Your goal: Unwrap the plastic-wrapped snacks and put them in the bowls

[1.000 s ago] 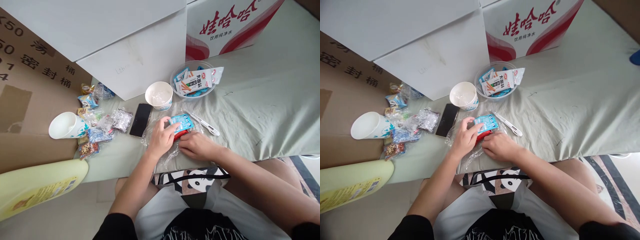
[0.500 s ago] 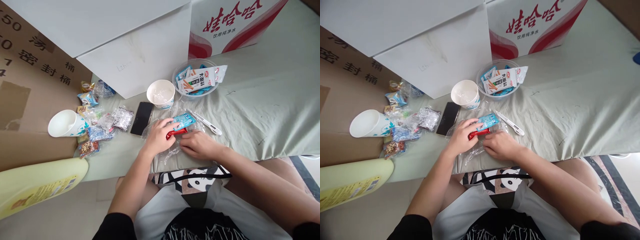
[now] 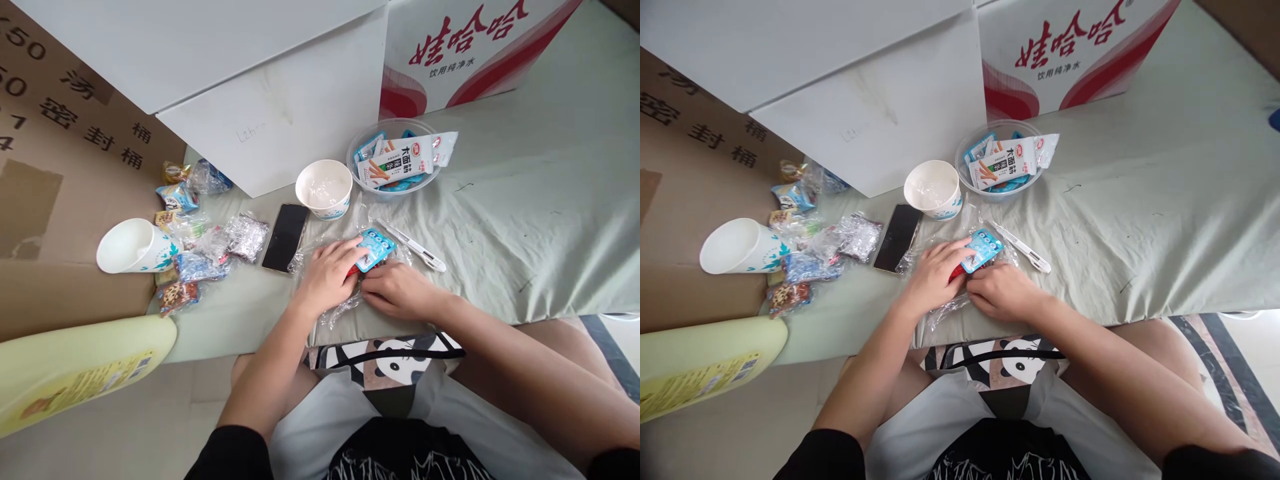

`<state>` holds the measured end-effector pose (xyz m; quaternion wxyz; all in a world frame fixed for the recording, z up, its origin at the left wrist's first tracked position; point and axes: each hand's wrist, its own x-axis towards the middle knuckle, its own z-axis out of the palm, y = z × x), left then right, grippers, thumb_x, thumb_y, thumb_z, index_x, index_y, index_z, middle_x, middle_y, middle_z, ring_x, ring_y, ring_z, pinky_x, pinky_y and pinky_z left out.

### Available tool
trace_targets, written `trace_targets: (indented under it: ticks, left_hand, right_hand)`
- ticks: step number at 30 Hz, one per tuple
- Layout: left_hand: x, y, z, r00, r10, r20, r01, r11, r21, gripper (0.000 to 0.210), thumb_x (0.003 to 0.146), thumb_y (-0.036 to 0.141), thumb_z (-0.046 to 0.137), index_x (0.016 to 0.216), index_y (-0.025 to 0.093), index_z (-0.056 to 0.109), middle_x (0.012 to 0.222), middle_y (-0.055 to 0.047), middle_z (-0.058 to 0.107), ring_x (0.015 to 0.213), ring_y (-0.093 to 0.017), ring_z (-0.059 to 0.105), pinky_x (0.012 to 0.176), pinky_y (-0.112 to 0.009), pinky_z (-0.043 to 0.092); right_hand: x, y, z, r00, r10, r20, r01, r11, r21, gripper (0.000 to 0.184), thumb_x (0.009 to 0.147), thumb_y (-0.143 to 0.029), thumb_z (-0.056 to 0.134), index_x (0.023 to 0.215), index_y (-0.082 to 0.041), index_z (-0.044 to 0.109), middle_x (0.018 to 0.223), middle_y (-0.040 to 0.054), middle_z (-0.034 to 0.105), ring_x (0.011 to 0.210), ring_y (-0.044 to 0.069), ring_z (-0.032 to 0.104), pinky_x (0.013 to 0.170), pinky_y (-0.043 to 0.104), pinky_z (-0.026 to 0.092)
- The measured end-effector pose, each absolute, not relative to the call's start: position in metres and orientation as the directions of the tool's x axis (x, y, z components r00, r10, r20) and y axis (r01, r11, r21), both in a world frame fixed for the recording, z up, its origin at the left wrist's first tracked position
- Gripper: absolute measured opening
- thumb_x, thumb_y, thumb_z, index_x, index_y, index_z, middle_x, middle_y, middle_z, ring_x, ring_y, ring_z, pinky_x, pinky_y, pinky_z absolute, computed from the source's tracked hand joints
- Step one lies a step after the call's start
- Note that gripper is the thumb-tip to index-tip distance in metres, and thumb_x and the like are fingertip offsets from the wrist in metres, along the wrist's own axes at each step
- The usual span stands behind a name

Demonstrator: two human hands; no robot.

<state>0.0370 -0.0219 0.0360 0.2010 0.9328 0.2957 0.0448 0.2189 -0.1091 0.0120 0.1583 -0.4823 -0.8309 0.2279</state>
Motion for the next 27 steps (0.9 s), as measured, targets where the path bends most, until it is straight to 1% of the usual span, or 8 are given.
trace_targets:
  ticks: [4, 9, 13, 15, 17, 21, 25, 27]
  left_hand:
    - [0.031, -0.014, 0.035, 0.813, 0.582, 0.029, 0.478, -0.694, 0.539, 0.050, 0.098, 0.017, 0.052, 0.147, 0.026, 0.056, 0.153, -0.007, 0.062, 0.138, -0.026, 0.060, 0.116, -0.048, 0.048]
    - [0.025, -0.005, 0.029, 0.776, 0.624, 0.093, 0.351, -0.549, 0.758, 0.044, 0.100, 0.022, 0.050, 0.141, 0.021, 0.064, 0.150, -0.009, 0.064, 0.140, -0.023, 0.059, 0.121, -0.040, 0.046]
    - [0.018, -0.004, 0.025, 0.682, 0.731, 0.021, 0.245, -0.255, 0.936, 0.050, 0.101, 0.044, 0.055, 0.147, 0.023, 0.060, 0.150, -0.010, 0.064, 0.138, -0.028, 0.061, 0.120, -0.044, 0.048]
    - [0.016, -0.006, 0.026, 0.629, 0.777, -0.027, 0.158, -0.094, 0.983, 0.060, 0.099, 0.055, 0.056, 0.150, 0.023, 0.056, 0.146, -0.012, 0.067, 0.132, -0.031, 0.066, 0.113, -0.047, 0.054]
    - [0.014, -0.009, 0.030, 0.575, 0.817, -0.044, 0.097, -0.015, 0.995, 0.065, 0.096, 0.061, 0.055, 0.150, 0.024, 0.056, 0.141, -0.013, 0.070, 0.125, -0.032, 0.070, 0.106, -0.050, 0.059]
    - [0.004, -0.008, 0.040, 0.481, 0.877, 0.008, 0.102, -0.065, 0.993, 0.067, 0.096, 0.067, 0.049, 0.150, 0.028, 0.055, 0.131, -0.014, 0.074, 0.115, -0.033, 0.075, 0.099, -0.054, 0.062]
    - [-0.024, 0.012, 0.039, 0.276, 0.930, 0.244, 0.127, -0.287, 0.950, 0.066, 0.097, 0.069, 0.047, 0.154, 0.036, 0.046, 0.139, -0.012, 0.070, 0.118, -0.032, 0.073, 0.101, -0.055, 0.061]
    - [-0.042, 0.028, 0.033, 0.135, 0.917, 0.375, 0.244, -0.397, 0.885, 0.064, 0.099, 0.067, 0.044, 0.155, 0.036, 0.045, 0.146, -0.011, 0.064, 0.128, -0.031, 0.068, 0.108, -0.052, 0.057]
  right_hand:
    - [0.220, -0.109, 0.012, -0.488, 0.872, 0.036, 0.723, 0.428, -0.542, 0.029, 0.101, -0.023, 0.049, 0.078, -0.017, 0.066, 0.080, 0.0045, 0.069, 0.070, 0.015, 0.054, 0.076, 0.034, 0.032]
    - [0.220, -0.109, 0.011, -0.487, 0.873, 0.030, 0.716, 0.419, -0.558, 0.029, 0.101, -0.022, 0.047, 0.078, -0.018, 0.064, 0.079, 0.0031, 0.065, 0.064, 0.014, 0.046, 0.074, 0.033, 0.031]
    - [0.221, -0.109, 0.012, -0.496, 0.868, 0.033, 0.705, 0.425, -0.568, 0.030, 0.102, -0.023, 0.047, 0.076, -0.019, 0.061, 0.078, 0.0024, 0.063, 0.065, 0.014, 0.044, 0.074, 0.034, 0.031]
    - [0.221, -0.109, 0.013, -0.498, 0.867, 0.027, 0.701, 0.420, -0.576, 0.031, 0.103, -0.023, 0.045, 0.076, -0.019, 0.059, 0.078, 0.0023, 0.061, 0.065, 0.014, 0.043, 0.074, 0.034, 0.030]
    - [0.221, -0.109, 0.014, -0.497, 0.868, 0.019, 0.696, 0.412, -0.588, 0.032, 0.103, -0.023, 0.043, 0.075, -0.019, 0.058, 0.078, 0.0025, 0.061, 0.065, 0.014, 0.043, 0.074, 0.034, 0.030]
    - [0.221, -0.109, 0.014, -0.492, 0.871, 0.018, 0.683, 0.398, -0.612, 0.032, 0.102, -0.023, 0.043, 0.074, -0.019, 0.057, 0.077, 0.0024, 0.060, 0.065, 0.014, 0.043, 0.074, 0.035, 0.030]
    - [0.221, -0.109, 0.014, -0.491, 0.871, 0.016, 0.685, 0.397, -0.611, 0.031, 0.102, -0.021, 0.044, 0.074, -0.019, 0.057, 0.076, 0.0016, 0.059, 0.065, 0.014, 0.043, 0.074, 0.033, 0.030]
    - [0.221, -0.108, 0.013, -0.492, 0.870, 0.013, 0.691, 0.399, -0.603, 0.031, 0.102, -0.021, 0.044, 0.074, -0.019, 0.057, 0.076, 0.0016, 0.059, 0.065, 0.014, 0.042, 0.074, 0.033, 0.030]
